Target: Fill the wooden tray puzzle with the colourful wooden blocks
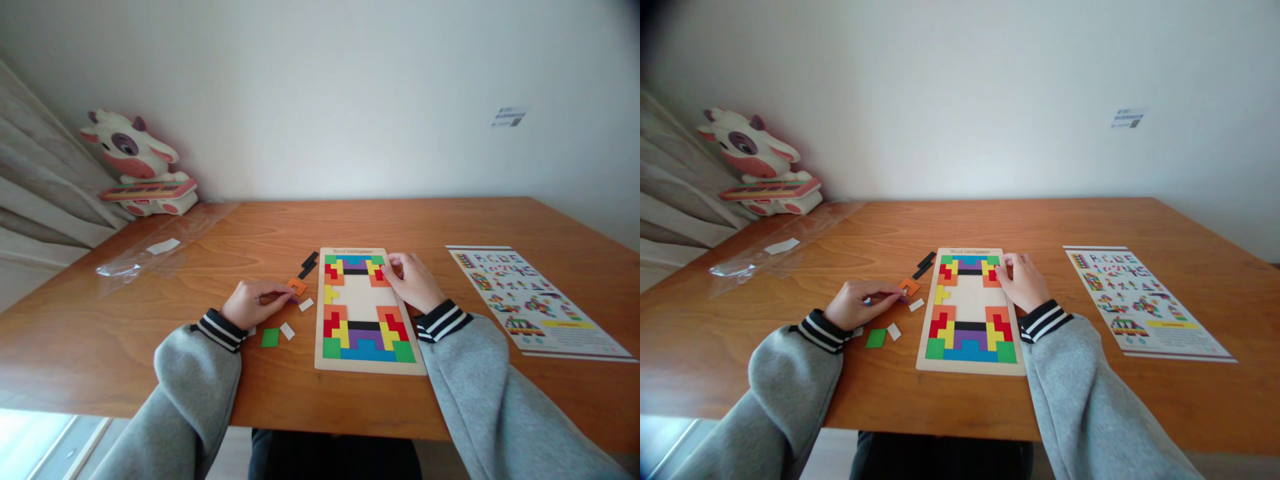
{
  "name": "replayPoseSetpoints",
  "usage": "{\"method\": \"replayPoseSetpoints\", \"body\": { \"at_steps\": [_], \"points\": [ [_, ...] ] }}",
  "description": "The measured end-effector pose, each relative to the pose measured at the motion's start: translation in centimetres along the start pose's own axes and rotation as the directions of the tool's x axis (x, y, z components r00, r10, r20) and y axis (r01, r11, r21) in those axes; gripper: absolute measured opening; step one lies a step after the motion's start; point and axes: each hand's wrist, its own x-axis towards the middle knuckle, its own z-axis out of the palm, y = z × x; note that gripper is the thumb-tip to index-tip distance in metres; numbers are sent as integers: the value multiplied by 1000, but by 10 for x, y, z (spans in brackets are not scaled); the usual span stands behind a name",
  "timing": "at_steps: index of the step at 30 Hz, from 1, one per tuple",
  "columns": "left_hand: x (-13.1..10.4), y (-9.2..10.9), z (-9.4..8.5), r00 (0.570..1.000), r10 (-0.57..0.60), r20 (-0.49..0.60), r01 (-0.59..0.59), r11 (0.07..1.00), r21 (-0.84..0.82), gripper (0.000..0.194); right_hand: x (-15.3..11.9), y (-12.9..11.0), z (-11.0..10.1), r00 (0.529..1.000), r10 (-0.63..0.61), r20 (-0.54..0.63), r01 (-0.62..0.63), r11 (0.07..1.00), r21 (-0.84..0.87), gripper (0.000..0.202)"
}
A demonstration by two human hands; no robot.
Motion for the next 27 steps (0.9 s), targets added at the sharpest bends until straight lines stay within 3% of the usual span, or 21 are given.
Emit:
{"method": "replayPoseSetpoints", "body": {
  "at_steps": [3,6,10,13,15,17,20,27],
  "points": [
    [1,2,6,990,-127,-53,123,990,-75,19,0,0,0,1000,8,-11,-8,1000,1,28],
    [5,9,12,971,-239,-26,225,941,-254,24,0,-6,-2,998,24,-65,-24,1000,6,28],
    [13,17,25,957,-280,-74,243,915,-321,26,-1,-29,-12,992,-55,-115,72,985,156,30],
    [18,22,38,948,-294,-124,241,915,-325,26,-7,-56,-18,992,-80,101,34,921,389,34],
    [21,26,48,934,-332,-135,254,879,-403,28,-14,-73,-18,936,-181,302,2,860,510,34],
    [24,32,55,923,-359,-138,255,839,-480,30,-21,-86,-16,893,-235,384,-34,815,579,35],
    [28,42,61,926,-357,-121,245,814,-527,31,-27,-95,-11,893,-246,377,-36,796,605,31],
    [30,50,59,952,-302,-51,238,834,-498,25,-24,-87,-10,919,-186,348,-95,751,654,30]
  ]
}}
